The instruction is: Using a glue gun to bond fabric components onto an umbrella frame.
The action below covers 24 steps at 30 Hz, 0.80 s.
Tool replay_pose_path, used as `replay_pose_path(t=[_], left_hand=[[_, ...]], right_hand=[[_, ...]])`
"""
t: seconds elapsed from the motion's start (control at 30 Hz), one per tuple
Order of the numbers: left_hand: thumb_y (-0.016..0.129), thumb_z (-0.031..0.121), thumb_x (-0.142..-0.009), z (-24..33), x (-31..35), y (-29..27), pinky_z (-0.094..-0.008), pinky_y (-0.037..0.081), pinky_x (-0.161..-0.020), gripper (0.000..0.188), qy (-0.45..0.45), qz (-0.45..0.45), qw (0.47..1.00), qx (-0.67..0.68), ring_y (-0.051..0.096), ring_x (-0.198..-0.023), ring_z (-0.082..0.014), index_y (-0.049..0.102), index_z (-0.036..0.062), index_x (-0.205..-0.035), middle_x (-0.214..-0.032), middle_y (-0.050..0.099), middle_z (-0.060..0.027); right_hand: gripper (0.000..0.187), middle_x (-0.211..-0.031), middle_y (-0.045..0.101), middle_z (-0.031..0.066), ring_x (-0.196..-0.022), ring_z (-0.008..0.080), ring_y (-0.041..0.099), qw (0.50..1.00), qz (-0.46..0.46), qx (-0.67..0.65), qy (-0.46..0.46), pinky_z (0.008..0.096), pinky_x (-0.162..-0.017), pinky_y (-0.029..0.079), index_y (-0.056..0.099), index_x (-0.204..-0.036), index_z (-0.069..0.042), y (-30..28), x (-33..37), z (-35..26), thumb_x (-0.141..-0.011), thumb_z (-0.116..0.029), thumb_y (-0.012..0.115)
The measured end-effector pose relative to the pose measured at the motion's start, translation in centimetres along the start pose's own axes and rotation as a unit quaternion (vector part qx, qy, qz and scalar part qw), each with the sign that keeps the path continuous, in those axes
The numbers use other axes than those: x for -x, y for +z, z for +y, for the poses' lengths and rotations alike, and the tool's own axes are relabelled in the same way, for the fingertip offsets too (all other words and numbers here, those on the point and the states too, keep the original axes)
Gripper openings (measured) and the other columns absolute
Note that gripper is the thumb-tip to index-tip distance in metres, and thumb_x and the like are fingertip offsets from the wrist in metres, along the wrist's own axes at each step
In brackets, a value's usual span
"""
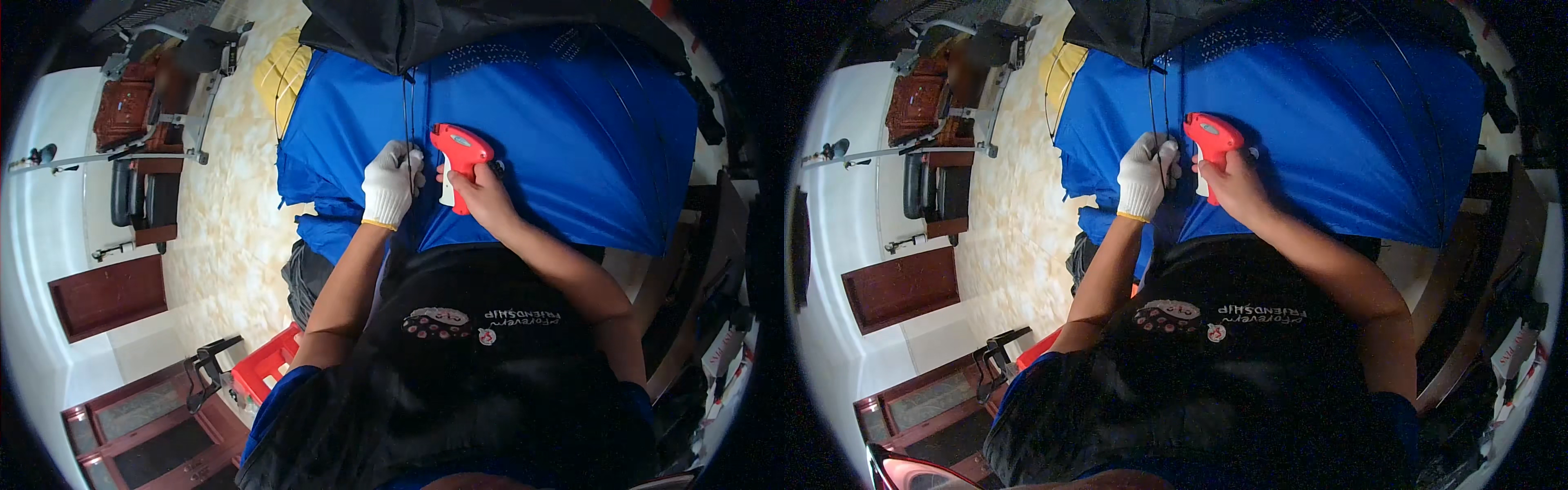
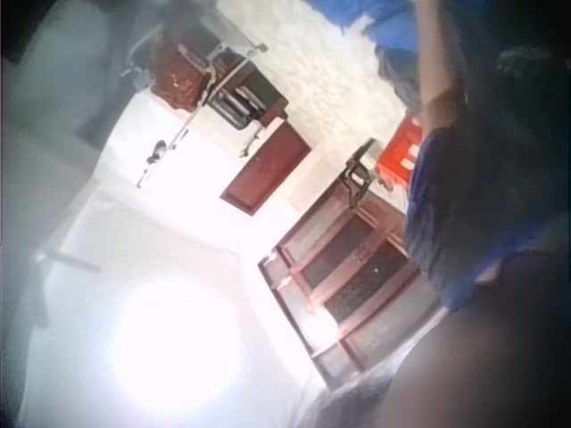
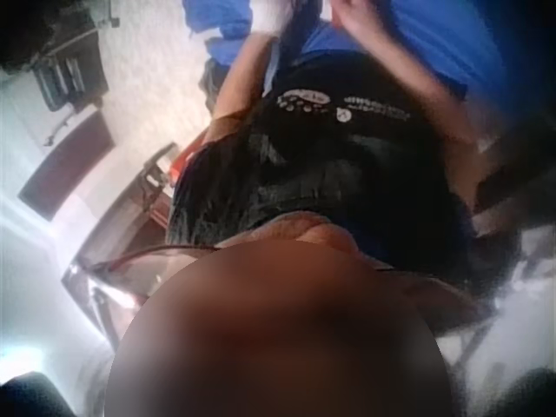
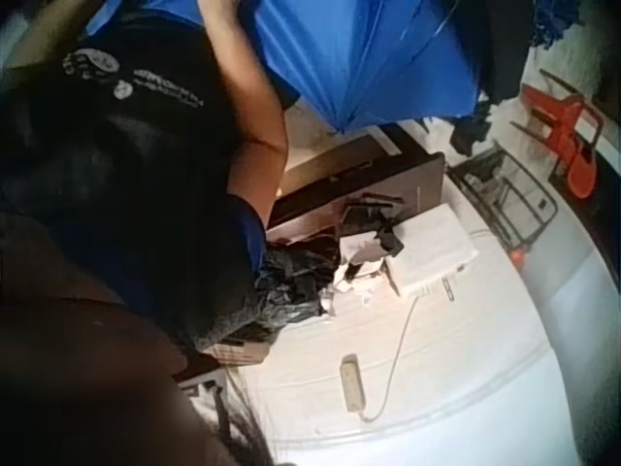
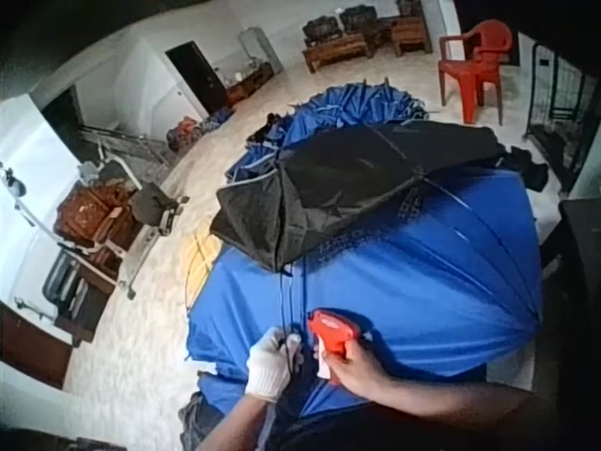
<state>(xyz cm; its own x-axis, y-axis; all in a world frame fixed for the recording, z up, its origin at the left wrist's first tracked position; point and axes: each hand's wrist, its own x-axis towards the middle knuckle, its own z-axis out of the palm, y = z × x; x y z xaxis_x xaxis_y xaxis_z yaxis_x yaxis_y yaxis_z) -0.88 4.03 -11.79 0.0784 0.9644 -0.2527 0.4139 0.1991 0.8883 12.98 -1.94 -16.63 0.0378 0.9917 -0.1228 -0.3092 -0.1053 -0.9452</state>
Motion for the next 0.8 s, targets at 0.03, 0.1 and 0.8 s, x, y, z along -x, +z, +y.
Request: replay_pose_path(t=[0.03,0.1,0.8], left_hand=[[0.057,0.016,-0.088,0.3,0.1,0.1,-0.0228,0.039,-0.042,0.016,-0.002,0.0,1.0,-0.004,0.05,-0.049,-0.0078,0.059,0.0005,-0.093,-0.064,0.057,-0.0034],[0.056,0.017,-0.089,0.6,0.3,0.2,-0.0221,0.038,-0.043,0.016,-0.005,0.0,1.0,-0.012,0.05,-0.05,-0.0079,0.058,0.0006,-0.09,-0.065,0.056,-0.0029],[0.054,0.016,-0.09,0.9,0.7,0.8,-0.0215,0.037,-0.044,0.014,0.02,-0.029,0.999,-0.012,0.048,-0.049,-0.0064,0.057,0.0029,-0.088,-0.06,0.054,-0.0011]], right_hand=[[0.027,-0.105,0.06,0.0124,-0.095,0.0198,0.061,1.0,-0.008,-0.007,0.001,0.0305,-0.08,0.049,0.046,-0.116,0.004,-0.1,0.1,-0.3,-0.09,-0.006,0.048],[0.027,-0.103,0.061,0.0123,-0.094,0.0195,0.062,1.0,-0.016,-0.014,0.002,0.0304,-0.079,0.05,0.047,-0.115,0.004,-0.3,0.0,-0.4,-0.09,-0.006,0.048],[0.023,-0.089,0.065,0.01,-0.077,0.0168,0.064,0.991,-0.006,-0.086,0.102,0.0284,-0.064,0.053,0.054,-0.107,0.001,-1.2,-0.4,-2.7,-0.088,-0.013,0.056]])
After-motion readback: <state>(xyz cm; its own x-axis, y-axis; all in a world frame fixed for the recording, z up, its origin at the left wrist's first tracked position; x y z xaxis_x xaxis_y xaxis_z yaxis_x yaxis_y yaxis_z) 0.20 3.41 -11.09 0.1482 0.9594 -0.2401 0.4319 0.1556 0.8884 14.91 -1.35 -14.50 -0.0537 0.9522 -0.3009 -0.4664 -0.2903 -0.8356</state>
